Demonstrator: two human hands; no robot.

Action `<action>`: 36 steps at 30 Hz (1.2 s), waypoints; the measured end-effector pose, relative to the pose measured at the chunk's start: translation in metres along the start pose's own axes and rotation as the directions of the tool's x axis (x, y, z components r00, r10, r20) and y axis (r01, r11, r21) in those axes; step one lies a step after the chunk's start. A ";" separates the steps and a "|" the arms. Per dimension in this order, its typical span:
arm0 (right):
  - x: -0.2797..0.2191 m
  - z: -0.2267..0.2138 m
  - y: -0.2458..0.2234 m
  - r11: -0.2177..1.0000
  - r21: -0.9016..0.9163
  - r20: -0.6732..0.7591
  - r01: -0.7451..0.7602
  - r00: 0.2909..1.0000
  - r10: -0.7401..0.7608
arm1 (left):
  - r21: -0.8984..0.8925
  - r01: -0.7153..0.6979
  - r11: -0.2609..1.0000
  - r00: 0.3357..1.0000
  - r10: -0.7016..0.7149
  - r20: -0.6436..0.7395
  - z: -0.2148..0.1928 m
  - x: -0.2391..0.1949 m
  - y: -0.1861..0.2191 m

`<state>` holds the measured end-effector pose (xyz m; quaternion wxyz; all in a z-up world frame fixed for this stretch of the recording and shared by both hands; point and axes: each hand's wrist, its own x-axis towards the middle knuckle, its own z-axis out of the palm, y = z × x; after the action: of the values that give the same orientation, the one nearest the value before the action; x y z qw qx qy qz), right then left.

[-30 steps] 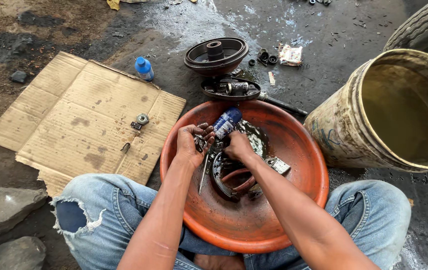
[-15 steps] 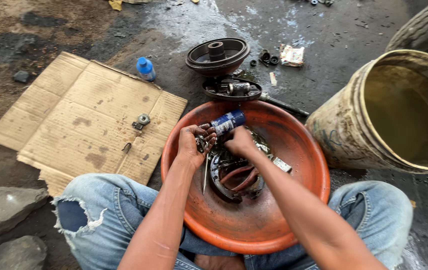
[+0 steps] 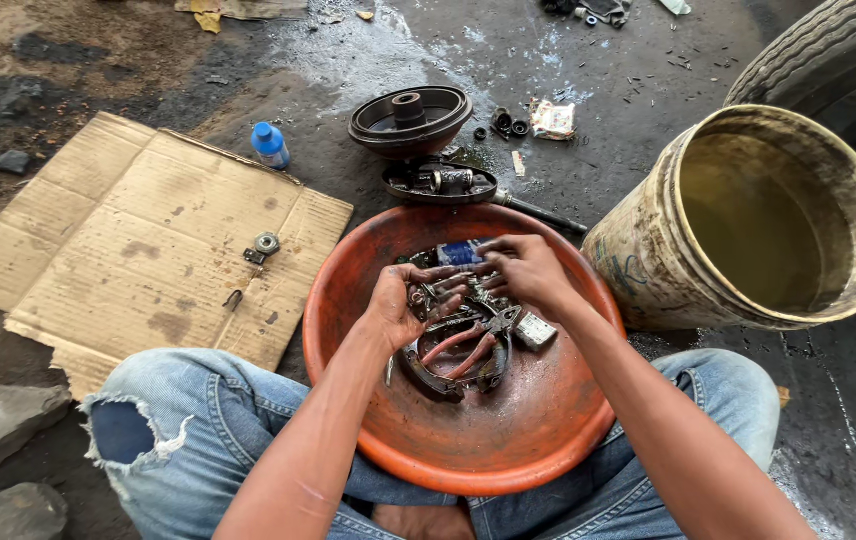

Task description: The person sits on the ground and cleans various mechanical parts in a red basin. They use a blue bottle to pour liquid onto the parts and scrub them with their hands and a green-handled tool. The cleaned parts are placed on a piece of cardboard nearby.

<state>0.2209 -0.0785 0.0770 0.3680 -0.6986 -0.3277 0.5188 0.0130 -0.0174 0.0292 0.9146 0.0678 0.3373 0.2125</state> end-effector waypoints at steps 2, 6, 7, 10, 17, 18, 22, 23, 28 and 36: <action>0.003 -0.011 0.010 0.908 -0.409 -0.111 -0.095 0.992 0.054 | 0.016 -0.049 0.999 0.998 0.049 -0.044 -0.004 0.001 0.002; 0.008 -0.027 0.044 0.605 -0.786 -0.078 -0.130 0.991 0.111 | 0.037 -0.065 0.997 0.988 0.069 -0.138 -0.009 0.004 0.006; 0.012 -0.025 0.048 0.590 -0.788 -0.109 -0.176 0.983 0.147 | 0.044 -0.069 0.997 0.987 0.075 -0.140 -0.010 0.006 0.005; 0.022 -0.014 0.052 0.616 -0.768 -0.137 -0.174 0.985 0.107 | 0.068 -0.082 0.994 0.983 0.092 -0.159 -0.010 0.009 0.005; 0.052 0.012 0.057 0.718 -0.688 -0.249 -0.103 0.963 -0.101 | 0.067 -0.128 0.989 0.968 0.140 -0.209 -0.020 0.008 0.009; 0.058 0.015 0.060 0.727 -0.632 -0.341 -0.266 0.939 0.047 | 0.075 -0.136 0.988 0.963 0.150 -0.223 -0.021 0.010 0.009; 0.118 0.038 0.102 0.788 -0.518 -0.378 -0.333 0.915 0.138 | 0.061 -0.155 0.986 0.959 0.165 -0.230 -0.028 0.011 0.009; 0.139 0.049 0.118 0.846 -0.438 -0.346 -0.305 0.925 0.155 | 0.068 -0.153 0.986 0.955 0.165 -0.246 -0.029 0.011 0.008; 0.184 0.027 0.154 0.870 0.356 0.193 -0.341 0.938 0.289 | 0.053 -0.133 0.990 0.950 0.142 -0.279 -0.034 0.014 0.007; -0.008 0.016 -0.021 0.853 -0.178 0.459 0.491 0.808 -0.369 | 0.163 0.039 0.986 0.968 0.003 -0.251 -0.021 0.043 -0.027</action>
<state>0.2017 -0.0713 0.0961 0.2944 -0.5268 -0.6201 0.5012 0.0383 -0.0236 -0.0192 0.8577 0.1138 0.4671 0.1821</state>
